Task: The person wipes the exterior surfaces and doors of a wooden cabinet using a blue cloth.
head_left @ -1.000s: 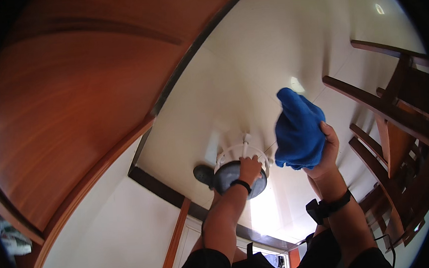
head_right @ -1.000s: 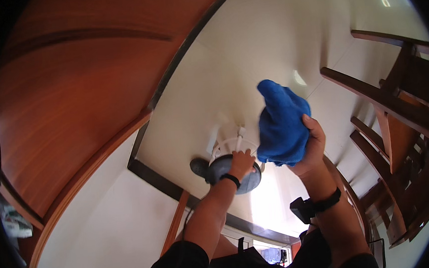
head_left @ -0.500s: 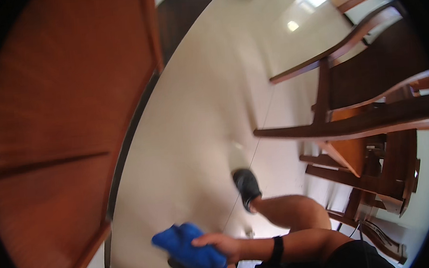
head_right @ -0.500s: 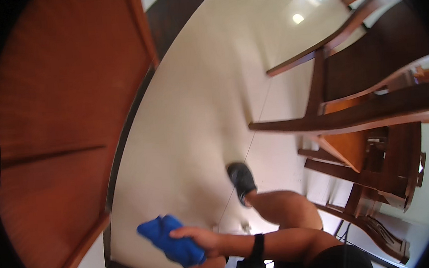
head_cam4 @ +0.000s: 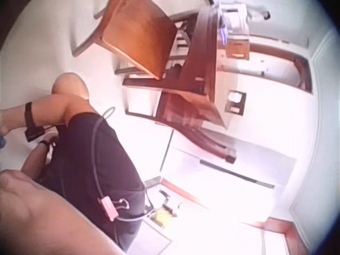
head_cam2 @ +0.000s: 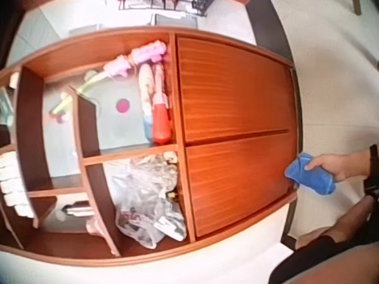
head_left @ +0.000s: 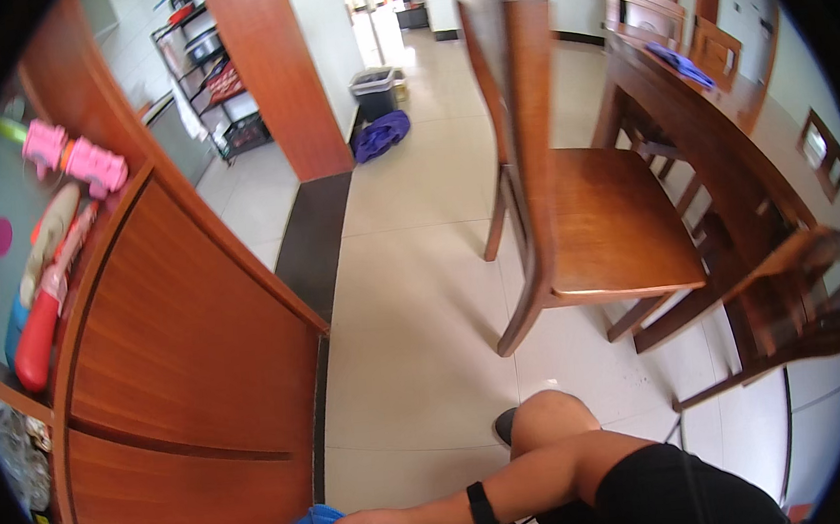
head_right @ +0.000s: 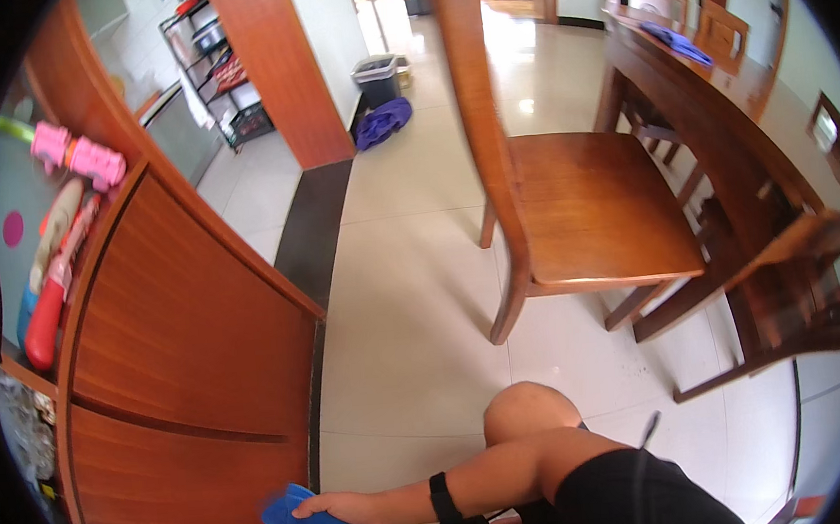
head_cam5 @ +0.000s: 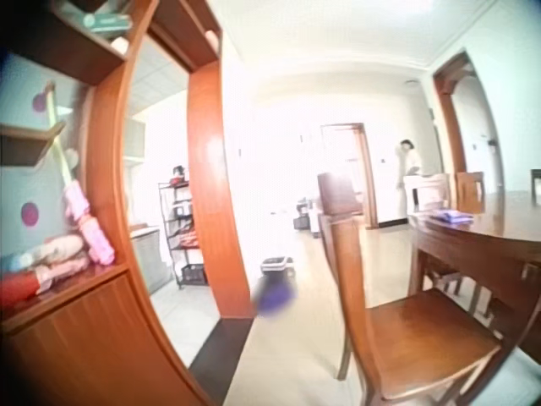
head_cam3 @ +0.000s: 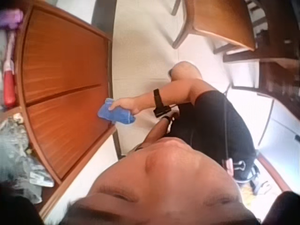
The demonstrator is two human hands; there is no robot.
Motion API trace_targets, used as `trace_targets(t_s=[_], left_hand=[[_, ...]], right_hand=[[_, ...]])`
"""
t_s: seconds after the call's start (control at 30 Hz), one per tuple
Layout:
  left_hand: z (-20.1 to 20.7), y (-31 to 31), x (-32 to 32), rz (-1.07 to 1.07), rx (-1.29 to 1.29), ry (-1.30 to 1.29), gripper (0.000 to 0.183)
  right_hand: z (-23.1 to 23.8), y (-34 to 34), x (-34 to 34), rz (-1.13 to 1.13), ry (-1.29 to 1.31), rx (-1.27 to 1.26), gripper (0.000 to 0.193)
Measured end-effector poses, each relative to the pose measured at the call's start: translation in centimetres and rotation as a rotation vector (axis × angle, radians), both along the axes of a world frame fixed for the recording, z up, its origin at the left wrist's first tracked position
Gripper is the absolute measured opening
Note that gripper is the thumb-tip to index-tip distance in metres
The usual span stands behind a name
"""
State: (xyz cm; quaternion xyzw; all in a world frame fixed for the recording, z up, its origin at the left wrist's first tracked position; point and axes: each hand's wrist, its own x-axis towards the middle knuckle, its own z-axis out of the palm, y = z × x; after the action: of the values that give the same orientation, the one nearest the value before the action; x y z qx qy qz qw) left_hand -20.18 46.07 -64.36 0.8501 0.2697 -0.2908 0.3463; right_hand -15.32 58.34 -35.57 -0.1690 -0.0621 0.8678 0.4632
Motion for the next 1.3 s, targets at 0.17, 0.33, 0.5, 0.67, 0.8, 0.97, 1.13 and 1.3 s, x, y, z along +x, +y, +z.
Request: trace_targets(t_s=[0.17, 0.33, 0.5, 0.67, 0.8, 0.97, 1.13, 1.3], left_hand=[[1.7, -1.5, -3.9, 0.024, -0.102, -0.066, 0.037], [3.1, -3.8, -9.8, 0.115, -0.216, -0.069, 0.037], [4.5, -4.8, -11.1, 0.206, -0.281, -0.098, 0.037], [6.2, 1.6, -7.5, 0.322, -0.27, -0.221, 0.037], [9.3, 10.5, -5.3, 0.444, -0.212, -0.355, 0.037], [14.1, 20.1, -6.5, 0.626, -0.168, -0.498, 0.037], [19.6, 24.8, -3.8, 0.662, -0.194, -0.61, 0.037], [23.8, 26.2, -5.2, 0.731, -0.196, -0.703, 0.037]], right_hand=[[-1.2, -0.7, -0.9, 0.164, 0.009, 0.049, 0.06], [2.1, -2.7, -1.7, 0.147, -0.05, 0.064, 0.061], [2.4, -5.0, -2.5, 0.187, -0.061, 0.036, 0.057], [2.8, -7.3, -1.8, 0.161, -0.033, -0.022, 0.05], [3.9, -6.7, -2.7, 0.06, -0.166, -0.191, 0.06], [1.7, -3.4, -6.4, 0.104, 0.009, -0.118, 0.058], [-1.6, -0.6, -4.3, 0.147, 0.063, -0.058, 0.058], [-3.0, 2.2, -2.7, 0.242, -0.015, 0.06, 0.063]])
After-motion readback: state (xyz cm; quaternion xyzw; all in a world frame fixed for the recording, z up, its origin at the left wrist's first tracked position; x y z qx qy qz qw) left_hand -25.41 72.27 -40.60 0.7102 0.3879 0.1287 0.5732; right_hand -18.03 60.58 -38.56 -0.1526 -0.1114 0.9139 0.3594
